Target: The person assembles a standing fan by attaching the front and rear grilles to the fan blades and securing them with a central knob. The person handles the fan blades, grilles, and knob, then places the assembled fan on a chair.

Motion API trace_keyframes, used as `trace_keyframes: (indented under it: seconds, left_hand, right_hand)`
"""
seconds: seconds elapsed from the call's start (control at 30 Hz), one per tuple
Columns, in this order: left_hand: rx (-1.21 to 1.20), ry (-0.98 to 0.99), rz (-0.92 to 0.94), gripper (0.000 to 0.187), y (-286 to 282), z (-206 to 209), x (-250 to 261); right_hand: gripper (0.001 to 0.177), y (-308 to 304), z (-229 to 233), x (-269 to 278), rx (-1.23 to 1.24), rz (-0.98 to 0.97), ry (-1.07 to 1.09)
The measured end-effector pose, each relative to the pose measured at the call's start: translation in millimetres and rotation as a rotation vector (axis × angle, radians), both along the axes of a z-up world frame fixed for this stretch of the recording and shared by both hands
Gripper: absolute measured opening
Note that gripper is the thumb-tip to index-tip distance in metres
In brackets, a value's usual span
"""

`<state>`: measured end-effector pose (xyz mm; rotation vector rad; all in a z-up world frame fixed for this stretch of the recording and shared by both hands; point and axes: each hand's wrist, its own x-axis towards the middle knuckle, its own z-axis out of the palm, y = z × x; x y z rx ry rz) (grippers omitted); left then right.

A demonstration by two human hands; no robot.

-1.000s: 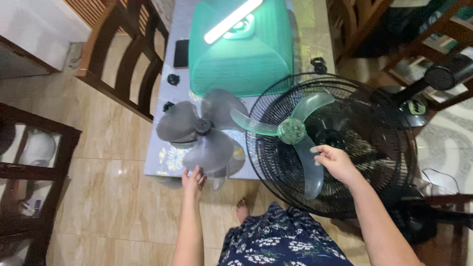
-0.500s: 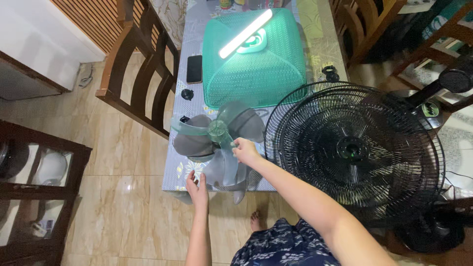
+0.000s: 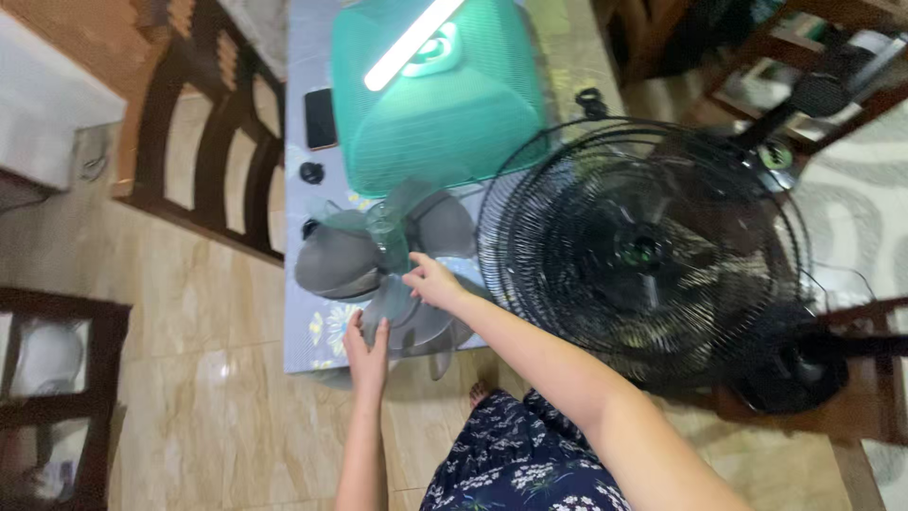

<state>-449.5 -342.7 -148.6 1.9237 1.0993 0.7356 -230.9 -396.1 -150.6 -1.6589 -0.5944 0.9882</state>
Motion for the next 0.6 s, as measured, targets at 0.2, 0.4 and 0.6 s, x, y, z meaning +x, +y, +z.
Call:
trace_keyframes:
  seconds: [0.2, 0.4, 0.6]
  left_hand:
    - [0.123, 0.133, -0.024, 0.077, -1.7, 11.0, 12.1]
    - [0.241, 0.191, -0.005, 0.081, -3.2, 16.1, 21.5]
    - [0.472, 0.120, -0.107, 0.065, -60.4, 73.2, 81.8]
  right_hand:
    - [0.059, -92.2, 79.6, 22.2, 0.090, 0.130, -0.196]
    - [0.034, -261.2, 190.2, 113.7, -0.101, -0.087, -0.638]
    - [0.030, -422.8, 216.2, 204.5, -0.571, -0.607, -1.133]
